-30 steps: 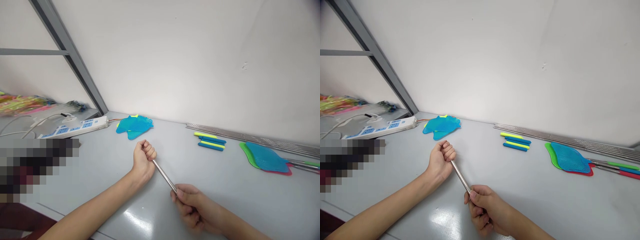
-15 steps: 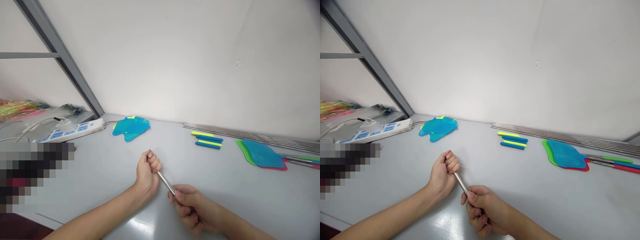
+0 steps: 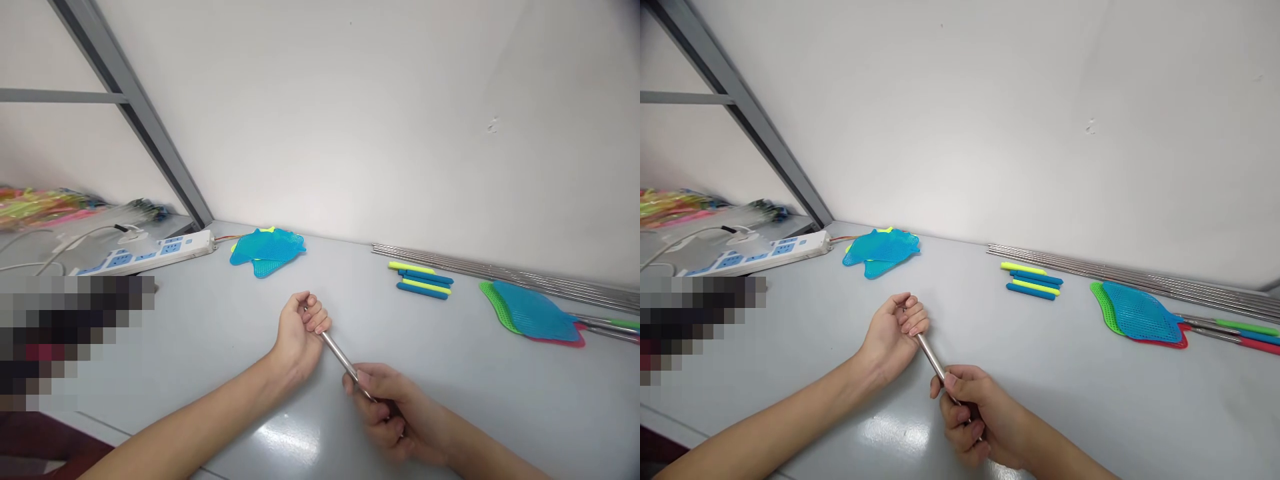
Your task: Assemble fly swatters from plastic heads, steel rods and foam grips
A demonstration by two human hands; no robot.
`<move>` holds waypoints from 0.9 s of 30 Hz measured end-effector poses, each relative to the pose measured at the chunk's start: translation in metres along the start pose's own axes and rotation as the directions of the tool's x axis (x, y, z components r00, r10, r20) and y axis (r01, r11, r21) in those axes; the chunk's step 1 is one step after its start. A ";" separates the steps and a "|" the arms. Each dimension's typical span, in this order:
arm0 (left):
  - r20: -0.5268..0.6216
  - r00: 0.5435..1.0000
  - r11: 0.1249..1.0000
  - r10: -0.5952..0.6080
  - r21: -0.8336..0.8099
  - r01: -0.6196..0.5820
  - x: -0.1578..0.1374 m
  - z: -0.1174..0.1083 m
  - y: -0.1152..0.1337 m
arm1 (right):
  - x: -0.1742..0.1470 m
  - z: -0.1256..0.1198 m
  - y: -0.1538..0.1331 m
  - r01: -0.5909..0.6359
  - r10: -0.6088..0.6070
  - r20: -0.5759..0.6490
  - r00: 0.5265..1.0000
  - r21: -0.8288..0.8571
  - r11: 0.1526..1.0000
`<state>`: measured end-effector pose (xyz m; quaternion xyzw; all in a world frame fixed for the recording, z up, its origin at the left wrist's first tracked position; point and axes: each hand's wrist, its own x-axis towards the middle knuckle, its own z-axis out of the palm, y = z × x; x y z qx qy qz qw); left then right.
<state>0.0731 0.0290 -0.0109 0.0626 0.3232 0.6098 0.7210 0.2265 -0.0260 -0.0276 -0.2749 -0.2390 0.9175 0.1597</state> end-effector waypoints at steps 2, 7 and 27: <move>0.016 0.999 0.999 -0.048 -0.004 0.048 0.002 -0.002 0.002 | 0.000 0.000 0.000 -0.004 0.004 -0.014 1.000 0.015 1.000; 0.038 0.994 0.994 -0.105 -0.022 0.105 0.006 -0.005 0.003 | 0.000 0.000 -0.001 -0.010 0.012 -0.041 0.999 0.045 0.999; 0.057 0.980 0.980 -0.191 -0.043 0.194 0.010 -0.001 0.009 | 0.000 0.004 -0.001 -0.004 0.009 -0.088 0.996 0.060 0.998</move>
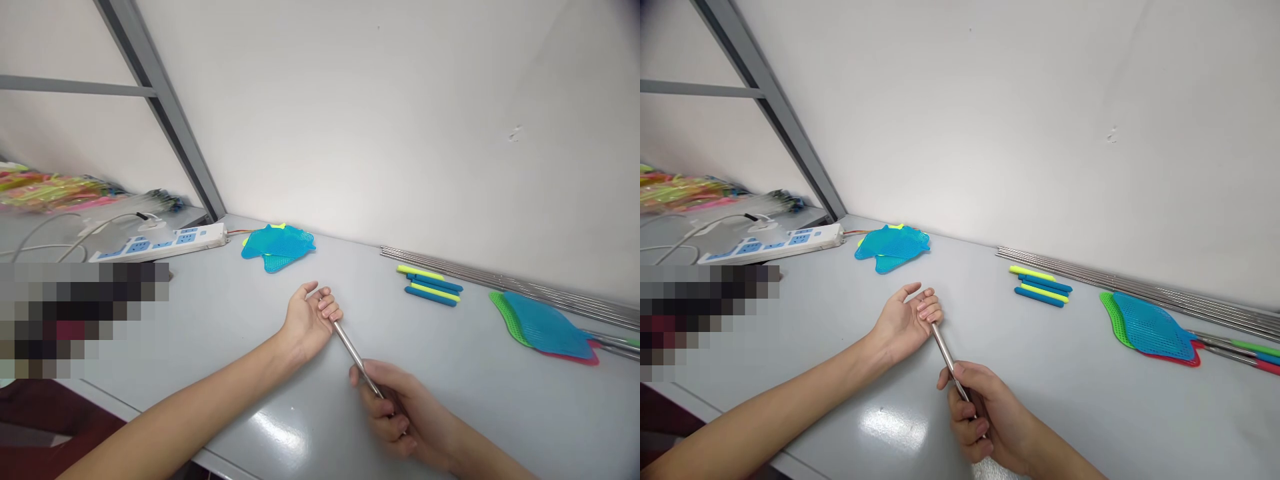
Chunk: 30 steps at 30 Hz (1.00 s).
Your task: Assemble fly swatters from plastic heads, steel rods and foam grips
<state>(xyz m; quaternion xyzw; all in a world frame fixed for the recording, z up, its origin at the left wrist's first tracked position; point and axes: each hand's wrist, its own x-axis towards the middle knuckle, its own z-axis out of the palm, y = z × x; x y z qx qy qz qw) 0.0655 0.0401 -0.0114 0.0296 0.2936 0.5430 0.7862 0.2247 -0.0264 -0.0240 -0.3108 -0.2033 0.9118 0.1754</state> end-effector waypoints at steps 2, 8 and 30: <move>-0.012 1.000 1.000 -0.012 0.002 0.012 0.001 0.001 0.003 | 0.000 0.000 0.000 0.010 -0.010 0.005 1.000 -0.007 1.000; -0.054 0.996 0.997 0.076 -0.028 -0.078 0.006 0.002 0.020 | 0.000 -0.002 0.001 0.008 -0.007 0.028 1.000 -0.026 1.000; -0.062 0.989 0.984 0.131 0.132 -0.122 0.004 0.006 0.017 | -0.002 0.000 0.002 0.023 -0.016 0.063 0.998 -0.119 0.993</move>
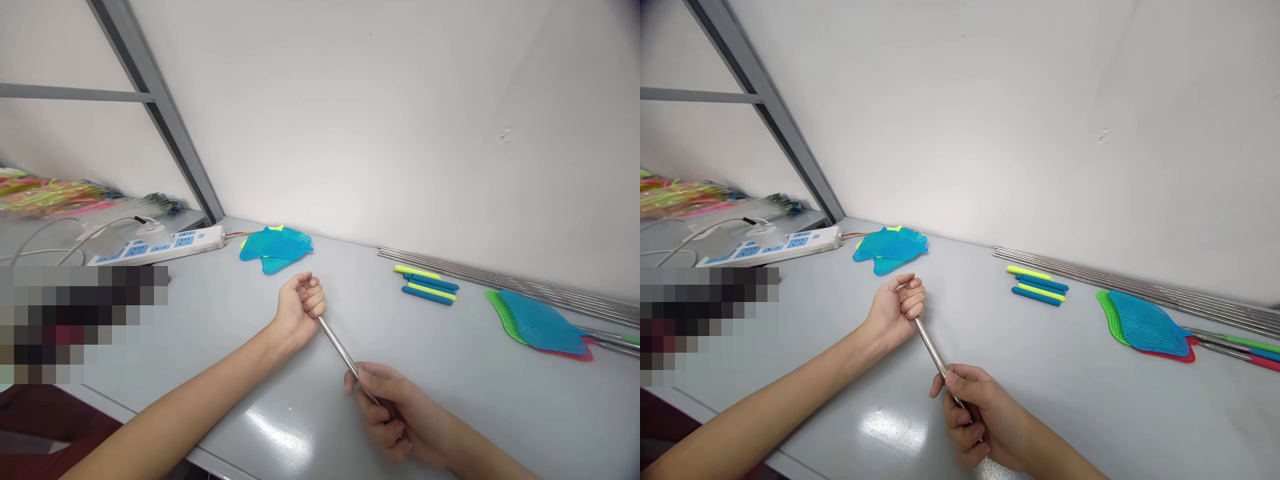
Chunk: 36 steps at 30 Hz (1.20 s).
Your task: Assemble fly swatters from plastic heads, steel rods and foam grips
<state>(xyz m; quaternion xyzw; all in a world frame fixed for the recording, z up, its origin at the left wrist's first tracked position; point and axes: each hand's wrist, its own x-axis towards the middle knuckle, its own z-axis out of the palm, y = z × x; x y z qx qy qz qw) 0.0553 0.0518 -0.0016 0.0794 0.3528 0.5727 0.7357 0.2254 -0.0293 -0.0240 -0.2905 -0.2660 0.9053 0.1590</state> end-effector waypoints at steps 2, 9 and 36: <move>-0.044 0.998 0.999 0.038 0.020 -0.038 0.001 -0.001 -0.005 | 0.000 -0.001 0.002 0.002 -0.002 0.010 1.000 -0.013 1.000; -0.156 0.975 0.987 0.156 0.060 -0.148 -0.005 0.000 -0.015 | 0.001 -0.002 0.002 -0.005 0.005 0.009 1.000 -0.047 0.999; -0.017 1.000 1.000 0.020 -0.008 -0.020 -0.002 -0.002 -0.021 | 0.002 -0.004 -0.002 -0.023 0.026 -0.037 0.999 0.092 0.995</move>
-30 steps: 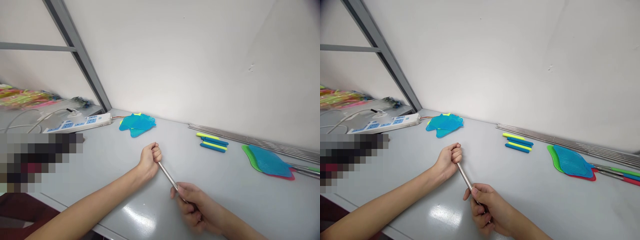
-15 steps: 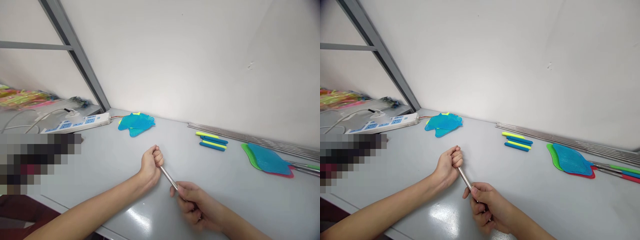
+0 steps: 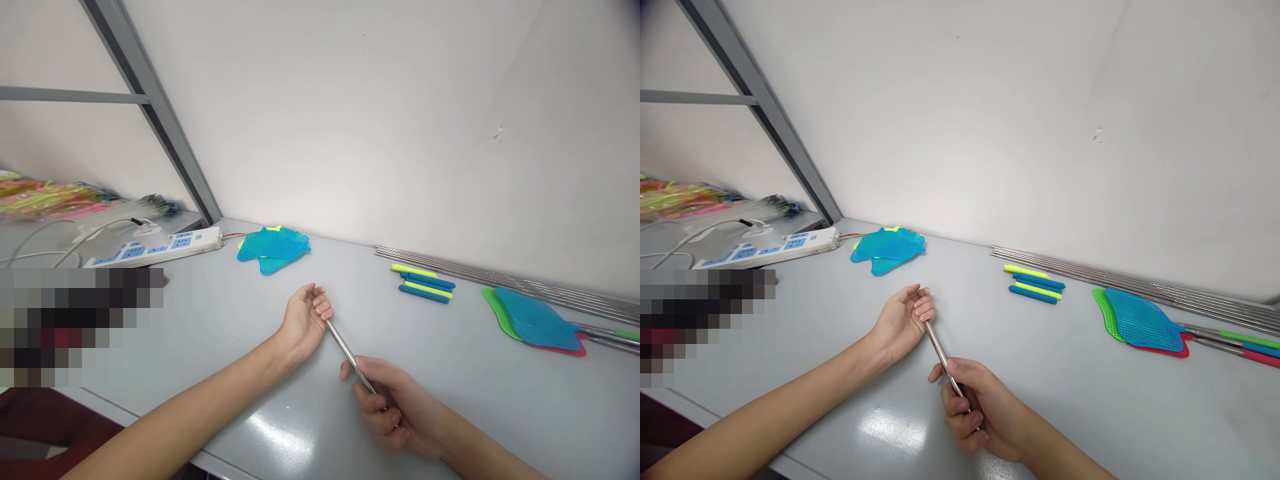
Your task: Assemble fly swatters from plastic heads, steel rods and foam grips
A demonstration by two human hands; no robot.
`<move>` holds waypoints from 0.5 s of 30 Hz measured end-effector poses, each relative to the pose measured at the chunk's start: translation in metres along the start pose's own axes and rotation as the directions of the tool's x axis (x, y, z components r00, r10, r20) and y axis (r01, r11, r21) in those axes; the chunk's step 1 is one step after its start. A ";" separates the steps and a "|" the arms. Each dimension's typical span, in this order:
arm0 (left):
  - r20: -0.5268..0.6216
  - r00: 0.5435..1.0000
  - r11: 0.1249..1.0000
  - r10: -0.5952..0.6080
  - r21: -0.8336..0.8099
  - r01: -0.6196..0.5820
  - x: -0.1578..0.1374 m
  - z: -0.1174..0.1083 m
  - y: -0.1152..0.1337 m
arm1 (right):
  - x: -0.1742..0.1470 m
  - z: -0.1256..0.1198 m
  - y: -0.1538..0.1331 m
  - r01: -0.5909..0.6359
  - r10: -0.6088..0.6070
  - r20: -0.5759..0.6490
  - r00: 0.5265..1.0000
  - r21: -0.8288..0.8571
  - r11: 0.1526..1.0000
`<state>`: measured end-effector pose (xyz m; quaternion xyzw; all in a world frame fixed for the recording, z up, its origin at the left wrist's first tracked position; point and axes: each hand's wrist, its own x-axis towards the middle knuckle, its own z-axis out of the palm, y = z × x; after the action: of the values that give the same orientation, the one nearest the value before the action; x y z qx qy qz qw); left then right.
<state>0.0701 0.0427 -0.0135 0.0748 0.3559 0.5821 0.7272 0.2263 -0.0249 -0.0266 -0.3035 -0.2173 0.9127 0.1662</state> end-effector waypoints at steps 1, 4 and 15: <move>0.009 1.000 1.000 0.011 -0.003 -0.011 -0.001 0.001 0.000 | 0.000 0.000 0.000 0.004 -0.004 0.000 1.000 0.005 1.000; 0.042 0.999 0.999 0.033 0.021 -0.034 -0.003 0.003 0.000 | 0.000 0.000 0.000 0.011 -0.011 0.011 1.000 0.004 1.000; 0.182 0.978 0.968 -0.098 0.246 0.051 -0.006 -0.005 -0.006 | 0.000 0.002 -0.001 0.070 -0.071 0.017 0.997 0.056 0.996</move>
<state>0.0712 0.0342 -0.0176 0.2048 0.3541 0.4970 0.7653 0.2251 -0.0248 -0.0250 -0.2824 -0.2039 0.9147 0.2049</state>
